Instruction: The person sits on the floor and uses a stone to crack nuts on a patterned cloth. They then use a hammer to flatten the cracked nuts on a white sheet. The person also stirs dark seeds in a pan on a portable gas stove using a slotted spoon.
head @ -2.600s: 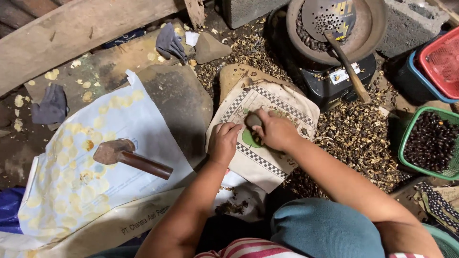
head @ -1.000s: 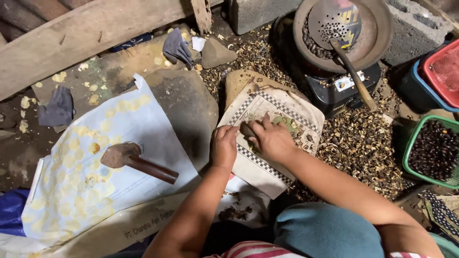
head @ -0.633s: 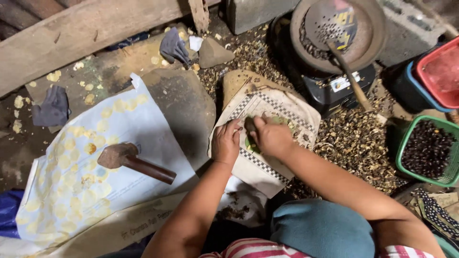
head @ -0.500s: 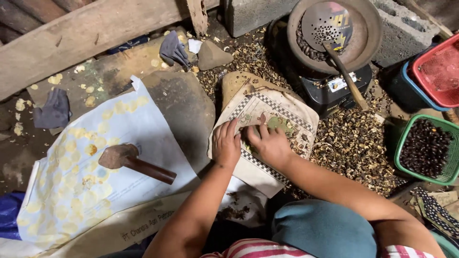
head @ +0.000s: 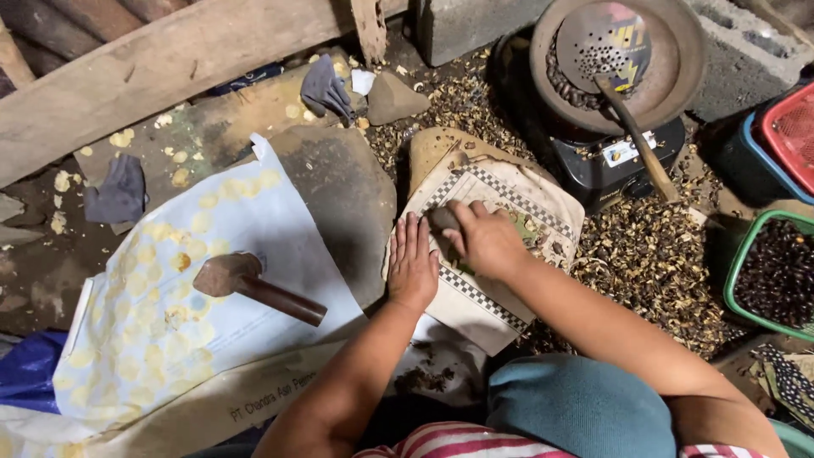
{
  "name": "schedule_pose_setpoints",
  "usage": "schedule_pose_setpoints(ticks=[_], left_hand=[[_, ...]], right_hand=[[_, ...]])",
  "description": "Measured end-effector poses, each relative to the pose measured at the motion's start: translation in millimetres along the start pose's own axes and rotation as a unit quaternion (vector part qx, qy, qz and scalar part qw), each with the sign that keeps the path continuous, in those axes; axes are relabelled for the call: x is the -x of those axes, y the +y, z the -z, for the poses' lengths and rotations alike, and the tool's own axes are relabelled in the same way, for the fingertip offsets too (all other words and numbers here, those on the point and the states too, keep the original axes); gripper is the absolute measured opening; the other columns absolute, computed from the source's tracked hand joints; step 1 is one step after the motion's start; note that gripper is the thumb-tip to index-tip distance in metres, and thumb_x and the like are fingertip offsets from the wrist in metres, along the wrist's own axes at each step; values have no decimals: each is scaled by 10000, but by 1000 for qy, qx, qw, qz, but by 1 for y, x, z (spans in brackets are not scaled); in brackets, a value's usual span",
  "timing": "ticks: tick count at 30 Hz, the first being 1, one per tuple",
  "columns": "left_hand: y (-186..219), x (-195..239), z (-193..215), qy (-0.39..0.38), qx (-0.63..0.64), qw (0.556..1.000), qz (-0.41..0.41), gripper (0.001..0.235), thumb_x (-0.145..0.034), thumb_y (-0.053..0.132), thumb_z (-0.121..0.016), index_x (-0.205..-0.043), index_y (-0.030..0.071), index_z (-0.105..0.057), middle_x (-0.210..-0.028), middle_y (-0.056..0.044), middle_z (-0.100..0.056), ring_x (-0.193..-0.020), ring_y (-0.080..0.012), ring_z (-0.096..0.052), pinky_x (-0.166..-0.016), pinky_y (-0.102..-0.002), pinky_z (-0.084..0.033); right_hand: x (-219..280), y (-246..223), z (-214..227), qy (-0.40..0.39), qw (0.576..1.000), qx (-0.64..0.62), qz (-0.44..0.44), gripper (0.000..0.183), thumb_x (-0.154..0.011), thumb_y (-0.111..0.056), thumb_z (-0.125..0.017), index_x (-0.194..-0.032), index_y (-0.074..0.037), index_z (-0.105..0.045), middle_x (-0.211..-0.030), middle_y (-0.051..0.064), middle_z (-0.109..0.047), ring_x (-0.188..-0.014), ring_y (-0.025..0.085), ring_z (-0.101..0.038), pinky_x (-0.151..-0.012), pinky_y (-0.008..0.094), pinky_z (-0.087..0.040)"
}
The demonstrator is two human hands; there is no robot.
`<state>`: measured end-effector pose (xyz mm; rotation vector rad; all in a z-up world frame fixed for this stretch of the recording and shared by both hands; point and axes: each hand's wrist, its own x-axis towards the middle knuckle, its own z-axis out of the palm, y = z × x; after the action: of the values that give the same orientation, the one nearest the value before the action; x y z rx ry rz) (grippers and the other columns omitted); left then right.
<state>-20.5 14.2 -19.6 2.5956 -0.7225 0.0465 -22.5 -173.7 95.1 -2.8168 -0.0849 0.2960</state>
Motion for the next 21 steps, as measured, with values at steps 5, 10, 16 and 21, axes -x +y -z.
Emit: schedule_pose_setpoints(ticks=[5, 10, 16, 21], left_hand=[[-1, -4, 1, -17, -18, 1000, -4, 645, -1024, 273, -503, -1607, 80, -306, -1693, -222, -209, -1576, -412, -152, -1266, -547, -153], [-8, -1, -7, -41, -27, 999, -4, 535, -1019, 292, -492, -1483, 29, -448, -1705, -207, -195, -1576, -405, -156, -1258, -537, -185], [-3, 0, 0, -36, -19, 999, -9, 596, -1015, 280, -513, -1565, 89, -384, -1692, -211, -221, -1565, -413, -184, -1252, -539, -204], [2, -10, 12, 85, 3, 995, -52, 522, -878, 287, -706, -1370, 146, -603, -1444, -130, -522, -1404, -368, -456, -1146, -516, -377]], right_hand=[[-13, 6, -9, -89, 993, -23, -71, 474, -988, -460, -510, -1379, -213, -409, -1195, 232, -645, -1030, 465, -715, -909, 558, -523], [-1, -4, -27, -14, 974, 223, 33, 490, -946, -430, -523, -1399, -274, -417, -1165, 128, -614, -1025, 371, -703, -858, 485, -484], [23, 51, -10, 92, 991, 96, -9, 500, -1000, -432, -572, -1471, -295, -476, -1216, 153, -616, -1053, 364, -688, -942, 520, -471], [56, 65, 2, 167, 980, 112, -4, 511, -935, -406, -645, -1424, -279, -566, -1423, 109, -491, -1265, 344, -517, -1065, 559, -383]])
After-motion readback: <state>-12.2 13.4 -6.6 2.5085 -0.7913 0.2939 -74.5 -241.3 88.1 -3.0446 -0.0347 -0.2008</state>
